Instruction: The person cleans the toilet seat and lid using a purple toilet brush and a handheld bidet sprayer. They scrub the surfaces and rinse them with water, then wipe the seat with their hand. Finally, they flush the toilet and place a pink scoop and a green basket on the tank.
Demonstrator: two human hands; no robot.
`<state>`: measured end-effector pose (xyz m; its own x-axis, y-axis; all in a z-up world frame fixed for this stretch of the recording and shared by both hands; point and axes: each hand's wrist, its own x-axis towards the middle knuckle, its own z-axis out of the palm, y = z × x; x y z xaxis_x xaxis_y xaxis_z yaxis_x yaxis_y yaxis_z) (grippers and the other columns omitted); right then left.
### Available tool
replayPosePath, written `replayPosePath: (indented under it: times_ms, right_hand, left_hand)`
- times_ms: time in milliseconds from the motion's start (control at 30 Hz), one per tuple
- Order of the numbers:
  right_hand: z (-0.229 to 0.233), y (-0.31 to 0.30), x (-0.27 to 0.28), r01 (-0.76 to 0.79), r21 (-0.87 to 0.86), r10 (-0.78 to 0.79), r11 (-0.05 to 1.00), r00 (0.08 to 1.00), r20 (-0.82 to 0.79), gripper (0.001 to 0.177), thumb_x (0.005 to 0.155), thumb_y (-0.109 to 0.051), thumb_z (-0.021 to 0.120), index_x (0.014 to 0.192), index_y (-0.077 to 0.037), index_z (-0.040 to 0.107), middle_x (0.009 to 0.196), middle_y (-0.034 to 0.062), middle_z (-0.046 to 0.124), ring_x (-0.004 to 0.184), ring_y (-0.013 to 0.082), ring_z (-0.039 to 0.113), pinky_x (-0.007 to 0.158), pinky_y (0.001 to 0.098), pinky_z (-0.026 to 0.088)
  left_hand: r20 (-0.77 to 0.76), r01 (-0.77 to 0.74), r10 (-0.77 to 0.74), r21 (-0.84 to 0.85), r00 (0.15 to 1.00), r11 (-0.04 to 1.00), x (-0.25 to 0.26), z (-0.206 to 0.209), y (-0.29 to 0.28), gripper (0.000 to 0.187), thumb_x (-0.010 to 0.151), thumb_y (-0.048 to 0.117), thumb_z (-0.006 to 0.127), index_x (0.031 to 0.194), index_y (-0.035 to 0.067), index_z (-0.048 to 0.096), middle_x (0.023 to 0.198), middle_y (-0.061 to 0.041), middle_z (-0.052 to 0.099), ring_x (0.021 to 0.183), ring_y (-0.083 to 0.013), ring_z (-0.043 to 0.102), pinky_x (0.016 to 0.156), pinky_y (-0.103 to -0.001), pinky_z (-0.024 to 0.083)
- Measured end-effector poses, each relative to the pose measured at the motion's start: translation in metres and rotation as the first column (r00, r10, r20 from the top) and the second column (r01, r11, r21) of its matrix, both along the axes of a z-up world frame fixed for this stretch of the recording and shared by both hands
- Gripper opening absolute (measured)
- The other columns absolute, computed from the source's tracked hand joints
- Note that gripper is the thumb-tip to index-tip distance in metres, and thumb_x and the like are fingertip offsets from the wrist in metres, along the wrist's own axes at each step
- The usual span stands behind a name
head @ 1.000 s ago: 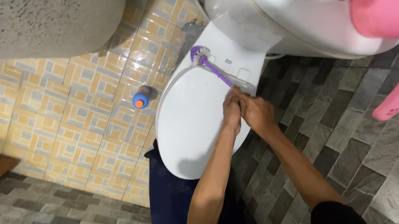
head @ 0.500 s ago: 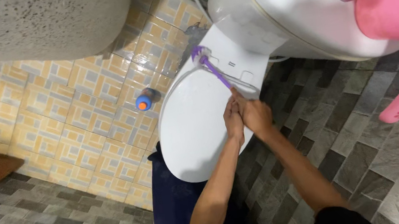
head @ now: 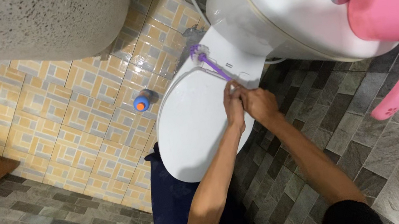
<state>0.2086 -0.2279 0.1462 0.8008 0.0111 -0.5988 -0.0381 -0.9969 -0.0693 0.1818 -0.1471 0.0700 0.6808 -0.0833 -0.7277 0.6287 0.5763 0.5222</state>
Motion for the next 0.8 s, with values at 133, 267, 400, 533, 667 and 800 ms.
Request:
replayPosePath:
  times_ms: [133, 267, 400, 533, 667, 800]
  right_hand:
    - [-0.015, 0.027, 0.000, -0.162, 0.136, 0.117, 0.977, 0.950, 0.290, 0.029, 0.097, -0.021, 0.055, 0.115, -0.013, 0.076, 0.075, 0.0185, 0.072, 0.065, 0.0372, 0.071, 0.058, 0.0503, 0.056]
    - [0.004, 0.019, 0.024, -0.171, 0.042, 0.160, 0.984, 0.967, 0.200, 0.026, 0.092, -0.025, 0.058, 0.100, -0.009, 0.077, 0.076, 0.0207, 0.073, 0.064, 0.0365, 0.072, 0.058, 0.0488, 0.057]
    - [0.010, 0.019, 0.022, -0.123, 0.036, 0.111, 0.992, 0.967, 0.231, 0.030, 0.099, -0.023, 0.055, 0.089, -0.008, 0.079, 0.072, 0.0214, 0.073, 0.063, 0.0383, 0.072, 0.058, 0.0499, 0.057]
    - [-0.024, 0.049, 0.020, -0.277, 0.133, 0.231, 0.952, 0.930, 0.285, 0.026, 0.088, -0.019, 0.058, 0.074, -0.009, 0.077, 0.074, 0.0181, 0.073, 0.066, 0.0363, 0.072, 0.060, 0.0489, 0.057]
    - [-0.041, 0.046, 0.022, -0.182, 0.009, 0.180, 0.983, 0.979, 0.090, 0.035, 0.099, -0.016, 0.051, 0.076, -0.007, 0.075, 0.071, 0.0166, 0.074, 0.061, 0.0312, 0.074, 0.055, 0.0452, 0.057]
    - [-0.023, 0.014, 0.008, 0.055, 0.040, -0.059, 0.998, 0.994, 0.087, 0.034, 0.107, -0.017, 0.047, 0.092, -0.004, 0.074, 0.072, 0.0184, 0.074, 0.057, 0.0334, 0.074, 0.049, 0.0449, 0.057]
  left_hand:
    - [-0.025, -0.160, 0.162, 0.079, 0.986, 0.984, -0.001, 0.016, 0.023, 0.061, 0.101, 0.023, 0.046, 0.159, 0.006, 0.035, 0.151, -0.015, 0.049, 0.134, -0.0257, 0.051, 0.112, -0.036, 0.041]
    - [-0.116, -0.103, 0.092, -0.089, 0.989, 0.991, 0.017, 0.029, 0.030, 0.063, 0.101, 0.028, 0.044, 0.160, 0.011, 0.029, 0.156, -0.015, 0.044, 0.138, -0.0277, 0.047, 0.113, -0.039, 0.038]
    - [0.034, -0.120, 0.123, -0.082, 0.992, 0.989, 0.022, 0.033, 0.020, 0.062, 0.101, 0.024, 0.048, 0.158, 0.004, 0.031, 0.160, -0.014, 0.042, 0.145, -0.0270, 0.041, 0.120, -0.036, 0.031]
    - [0.056, -0.303, 0.305, -0.037, 0.951, 0.952, 0.020, 0.021, 0.044, 0.061, 0.105, 0.029, 0.044, 0.158, 0.001, 0.034, 0.164, -0.011, 0.038, 0.149, -0.0239, 0.037, 0.121, -0.034, 0.028]
    - [0.097, -0.190, 0.190, -0.003, 0.977, 0.982, 0.016, 0.006, 0.049, 0.063, 0.103, 0.027, 0.048, 0.159, 0.001, 0.032, 0.163, -0.010, 0.037, 0.149, -0.0232, 0.037, 0.123, -0.032, 0.027]
    - [0.123, 0.083, -0.088, 0.045, 0.989, 0.996, 0.019, 0.001, 0.015, 0.064, 0.100, 0.026, 0.053, 0.155, -0.003, 0.037, 0.154, -0.022, 0.048, 0.141, -0.0296, 0.047, 0.117, -0.036, 0.035]
